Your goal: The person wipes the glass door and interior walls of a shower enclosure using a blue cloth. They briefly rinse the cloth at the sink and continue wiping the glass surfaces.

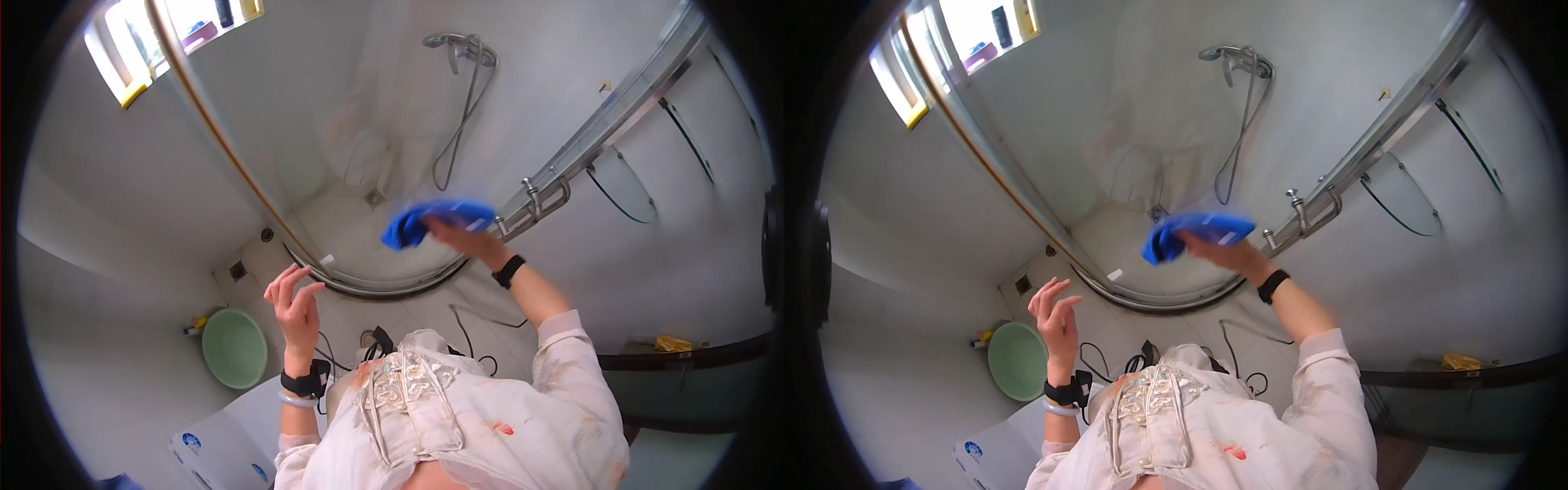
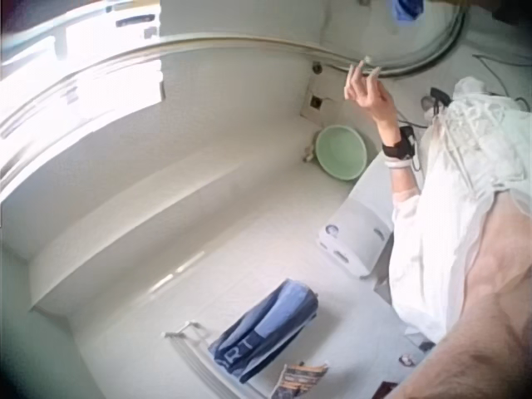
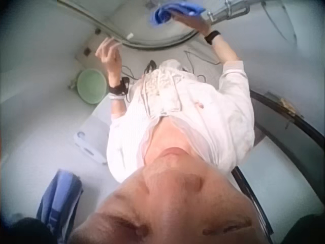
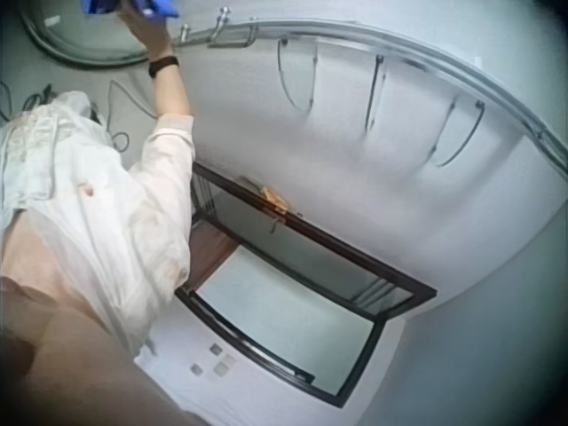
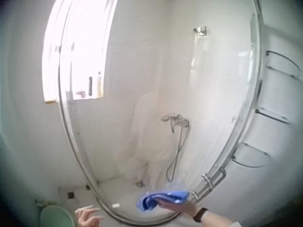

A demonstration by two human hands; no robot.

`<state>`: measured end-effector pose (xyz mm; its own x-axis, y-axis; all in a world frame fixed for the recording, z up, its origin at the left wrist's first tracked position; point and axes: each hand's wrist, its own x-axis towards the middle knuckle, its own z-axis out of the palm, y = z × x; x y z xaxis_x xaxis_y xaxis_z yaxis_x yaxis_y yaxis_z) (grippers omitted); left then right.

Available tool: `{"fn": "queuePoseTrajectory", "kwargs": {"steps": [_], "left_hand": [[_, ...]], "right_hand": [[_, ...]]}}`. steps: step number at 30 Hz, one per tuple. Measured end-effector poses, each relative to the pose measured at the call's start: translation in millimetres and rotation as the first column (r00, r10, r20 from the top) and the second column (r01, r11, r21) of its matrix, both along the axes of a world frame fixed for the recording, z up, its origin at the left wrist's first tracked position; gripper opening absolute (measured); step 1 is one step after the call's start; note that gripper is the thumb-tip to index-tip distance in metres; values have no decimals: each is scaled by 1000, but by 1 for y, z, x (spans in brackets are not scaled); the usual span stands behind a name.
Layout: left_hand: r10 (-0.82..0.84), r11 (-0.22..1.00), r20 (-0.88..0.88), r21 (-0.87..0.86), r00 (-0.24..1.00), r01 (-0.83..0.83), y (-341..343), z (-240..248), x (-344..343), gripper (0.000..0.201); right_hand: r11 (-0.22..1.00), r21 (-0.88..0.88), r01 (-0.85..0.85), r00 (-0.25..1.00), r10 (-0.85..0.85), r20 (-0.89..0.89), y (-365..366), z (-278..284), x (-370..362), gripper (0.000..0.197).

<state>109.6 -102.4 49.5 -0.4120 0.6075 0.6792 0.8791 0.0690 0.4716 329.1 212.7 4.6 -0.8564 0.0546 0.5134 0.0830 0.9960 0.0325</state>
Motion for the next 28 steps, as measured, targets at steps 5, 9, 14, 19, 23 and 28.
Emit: {"fn": "queuePoseTrajectory", "kwargs": {"steps": [5,9,14,19,23,28], "left_hand": [[-28,998,-93,-55,995,23,20,5,33,24],[-25,998,-11,-50,1000,24,43,6,69,22],[-102,991,-119,-102,988,90,63,14,105,20],[-88,983,-141,-172,986,64,56,13,129,20],[-28,975,-128,-222,991,-2,35,9,148,18],[-16,970,-132,-243,991,-17,22,3,162,15]], "right_hand": [[795,-606,-30,991,104,87,-5,14,37,44],[872,399,283,900,-97,-426,22,86,23,32],[948,-280,155,430,-319,-845,6,60,-4,26],[974,-114,196,916,-223,-333,-6,-127,46,28],[918,-313,243,702,-389,-597,-27,-61,22,34],[912,-358,198,453,-409,-792,-2,46,8,45]]}}
